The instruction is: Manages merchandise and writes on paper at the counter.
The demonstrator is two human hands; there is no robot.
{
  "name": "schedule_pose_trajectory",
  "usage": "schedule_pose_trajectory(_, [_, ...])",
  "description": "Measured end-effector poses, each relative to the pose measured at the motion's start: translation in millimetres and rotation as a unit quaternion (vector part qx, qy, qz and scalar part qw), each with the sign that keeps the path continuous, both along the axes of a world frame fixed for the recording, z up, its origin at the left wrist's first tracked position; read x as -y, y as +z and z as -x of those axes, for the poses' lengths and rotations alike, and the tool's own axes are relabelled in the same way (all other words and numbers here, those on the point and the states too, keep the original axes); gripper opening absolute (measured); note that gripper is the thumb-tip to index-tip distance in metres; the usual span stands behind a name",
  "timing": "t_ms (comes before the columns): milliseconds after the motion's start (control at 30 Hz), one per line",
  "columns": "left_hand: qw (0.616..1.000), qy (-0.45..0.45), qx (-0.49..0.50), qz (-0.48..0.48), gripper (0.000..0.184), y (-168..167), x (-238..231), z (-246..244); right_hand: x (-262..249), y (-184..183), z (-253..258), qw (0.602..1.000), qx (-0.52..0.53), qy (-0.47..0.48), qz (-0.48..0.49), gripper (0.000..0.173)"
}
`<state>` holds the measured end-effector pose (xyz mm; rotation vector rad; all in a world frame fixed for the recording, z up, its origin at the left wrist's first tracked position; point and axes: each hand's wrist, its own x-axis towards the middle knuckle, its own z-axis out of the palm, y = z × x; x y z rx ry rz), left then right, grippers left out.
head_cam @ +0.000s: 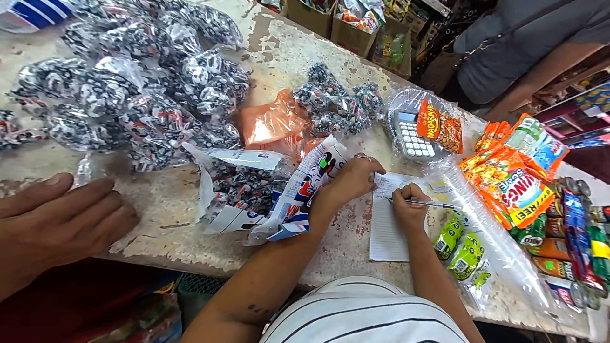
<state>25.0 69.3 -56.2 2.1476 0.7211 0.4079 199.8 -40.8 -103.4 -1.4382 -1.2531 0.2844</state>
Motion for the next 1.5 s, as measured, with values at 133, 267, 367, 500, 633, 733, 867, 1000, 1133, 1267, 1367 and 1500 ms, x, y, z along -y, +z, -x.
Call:
schedule_pose_trajectory(133, [1.0, 0.002, 0.005, 0.004, 0.03, -0.9, -0.2, 0.3, 0.7, 0.6, -3.2, 1.0, -0.003, -0.019, 0.002, 0.031])
schedule_pose_trajectory(267, [1.0, -0.003, 0.01, 0.005, 0.029, -1.9, -1.8, 0.2, 2.2, 12.6, -17.2, 0.999, -0.027, -0.041, 0.014, 0.031])
schedule_pose_trajectory(367, [1.0, -0.004, 0.012, 0.004, 0.03, -1.7, -0.7, 0.5, 6.9, 7.7, -13.8, 0.999, -0.02, -0.02, 0.017, 0.03])
schedule_pose_trajectory(500, [1.0, 0.001, 0.019, 0.008, 0.03, -2.7, -0.3, 0.0, 6.2, -2.0, -16.1, 1.0, -0.01, 0.003, 0.008, 0.029])
schedule_pose_trajectory(633, [1.0, 0.002, 0.018, 0.011, 0.03, -2.5, -0.5, -0.1, 7.0, -5.2, -17.6, 1.0, -0.009, 0.018, 0.014, 0.029])
schedule_pose_trajectory(733, [1.0, 0.001, 0.018, 0.01, 0.03, -2.7, -0.6, 0.4, 7.1, -7.2, -19.6, 1.0, -0.011, 0.021, 0.02, 0.029])
schedule_pose_trajectory(867, [1.0, 0.002, 0.017, 0.015, 0.03, -2.3, -0.4, 1.1, 6.6, -3.6, -16.5, 1.0, -0.014, 0.016, 0.01, 0.03])
schedule_pose_trajectory(1000, [1.0, 0.003, 0.025, 0.009, 0.029, -3.8, 0.1, 0.8, 6.1, -1.4, -15.9, 1.0, -0.007, 0.012, 0.006, 0.031])
schedule_pose_trajectory(1133, [1.0, 0.006, 0.023, 0.012, 0.03, -4.3, 0.4, 0.2, 5.4, -0.8, -17.3, 1.0, -0.007, 0.005, 0.011, 0.033])
schedule_pose_trajectory(1267, [1.0, 0.0, 0.026, 0.005, 0.03, -5.2, -0.3, 0.6, 4.8, -0.5, -15.3, 1.0, 0.005, -0.011, 0.004, 0.032])
schedule_pose_trajectory(1367, [1.0, -0.002, 0.023, 0.005, 0.03, -4.3, -0.3, 0.6, 5.4, -0.3, -16.2, 1.0, 0.002, -0.001, 0.008, 0.033])
schedule_pose_trajectory(1500, [0.999, 0.002, 0.037, 0.008, 0.03, -5.6, 0.4, 1.6, 5.4, 0.5, -12.7, 1.0, -0.001, 0.013, 0.015, 0.032])
